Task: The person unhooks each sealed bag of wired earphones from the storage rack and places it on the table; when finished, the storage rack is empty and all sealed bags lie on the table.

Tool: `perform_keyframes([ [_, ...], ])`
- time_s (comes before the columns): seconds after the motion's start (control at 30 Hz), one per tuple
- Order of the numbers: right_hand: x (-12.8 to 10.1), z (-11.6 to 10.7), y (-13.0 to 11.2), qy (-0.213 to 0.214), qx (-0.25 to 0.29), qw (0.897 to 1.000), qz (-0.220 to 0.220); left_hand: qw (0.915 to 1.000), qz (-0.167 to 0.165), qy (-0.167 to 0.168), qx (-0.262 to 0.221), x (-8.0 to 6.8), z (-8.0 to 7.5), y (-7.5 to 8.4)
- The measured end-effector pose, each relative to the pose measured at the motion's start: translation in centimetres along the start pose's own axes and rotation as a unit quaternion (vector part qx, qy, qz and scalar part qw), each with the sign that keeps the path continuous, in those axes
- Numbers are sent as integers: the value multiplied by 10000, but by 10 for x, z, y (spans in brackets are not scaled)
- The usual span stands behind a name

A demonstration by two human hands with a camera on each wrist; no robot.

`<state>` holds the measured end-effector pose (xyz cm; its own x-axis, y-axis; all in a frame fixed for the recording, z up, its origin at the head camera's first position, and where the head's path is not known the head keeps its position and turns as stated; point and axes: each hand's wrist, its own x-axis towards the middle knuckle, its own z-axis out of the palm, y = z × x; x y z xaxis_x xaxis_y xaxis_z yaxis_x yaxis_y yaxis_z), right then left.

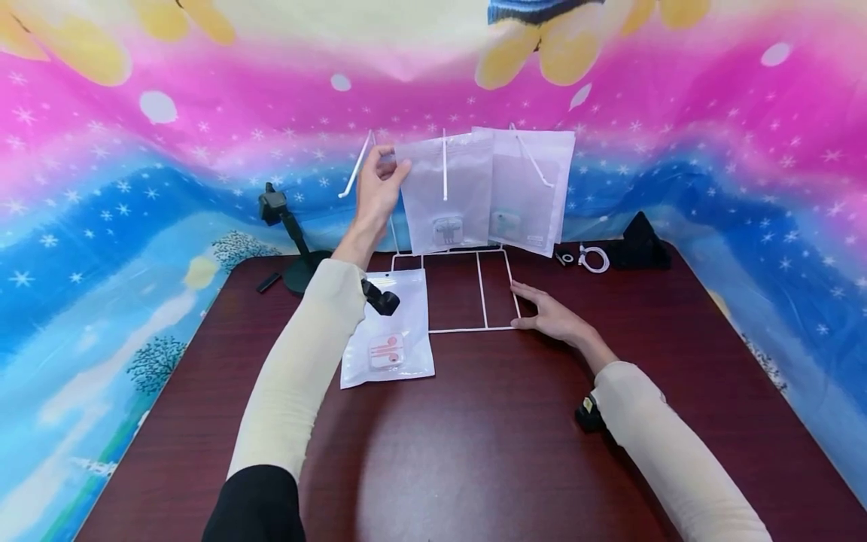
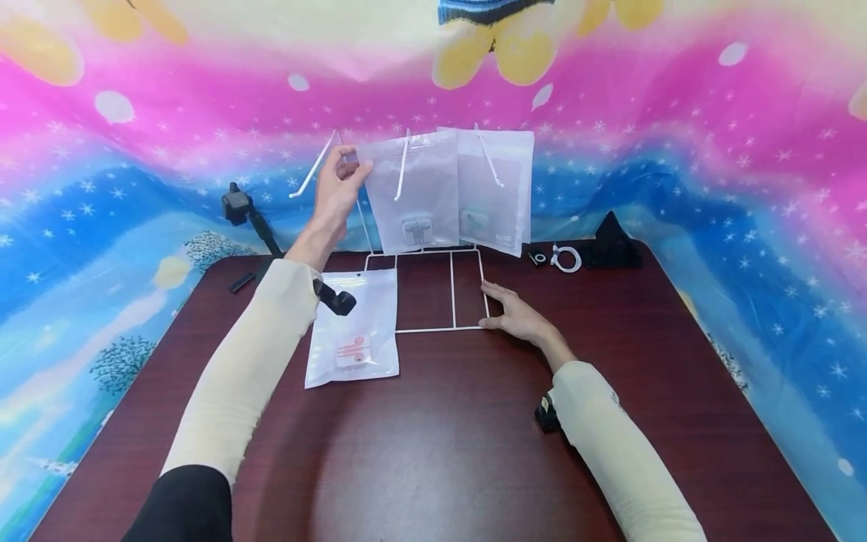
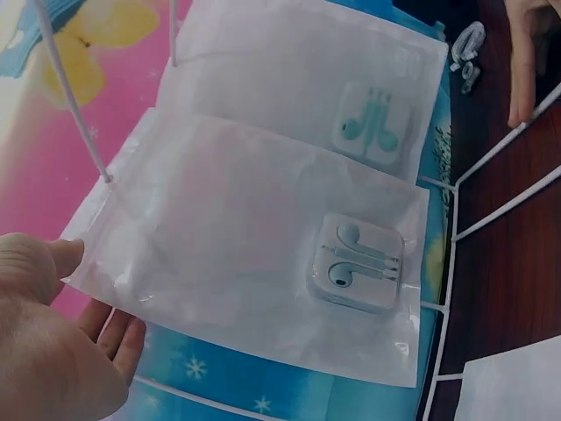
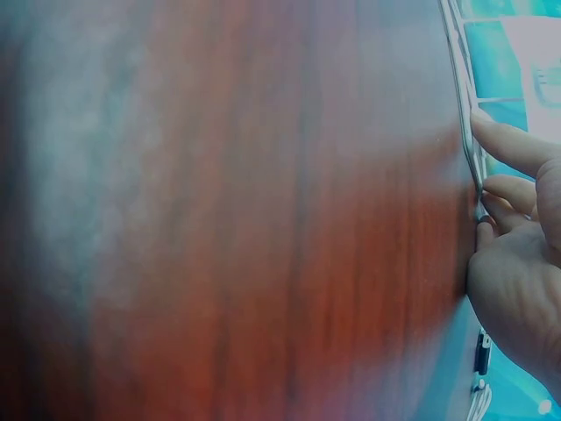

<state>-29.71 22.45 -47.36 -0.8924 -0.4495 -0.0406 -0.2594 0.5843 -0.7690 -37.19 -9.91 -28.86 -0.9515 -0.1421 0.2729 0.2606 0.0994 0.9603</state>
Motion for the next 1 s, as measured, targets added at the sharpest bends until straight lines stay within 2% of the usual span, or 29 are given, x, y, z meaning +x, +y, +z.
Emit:
perform_keyframes([
  [0.2,-1,3,3,40,37,10000,-21,9998,143,108,55,-6,3,1],
  [0.47,0,2,1,75,53,9999,-62,9986,323,329,247,-16,-4,3],
  [0.67,0,1,-1,80,33,9999,-73,9990,343,243,118,-26,-8,3],
  [1.0,1,2,1,54,70,10000,-46,9992,275,124,260,-50,-15,7],
])
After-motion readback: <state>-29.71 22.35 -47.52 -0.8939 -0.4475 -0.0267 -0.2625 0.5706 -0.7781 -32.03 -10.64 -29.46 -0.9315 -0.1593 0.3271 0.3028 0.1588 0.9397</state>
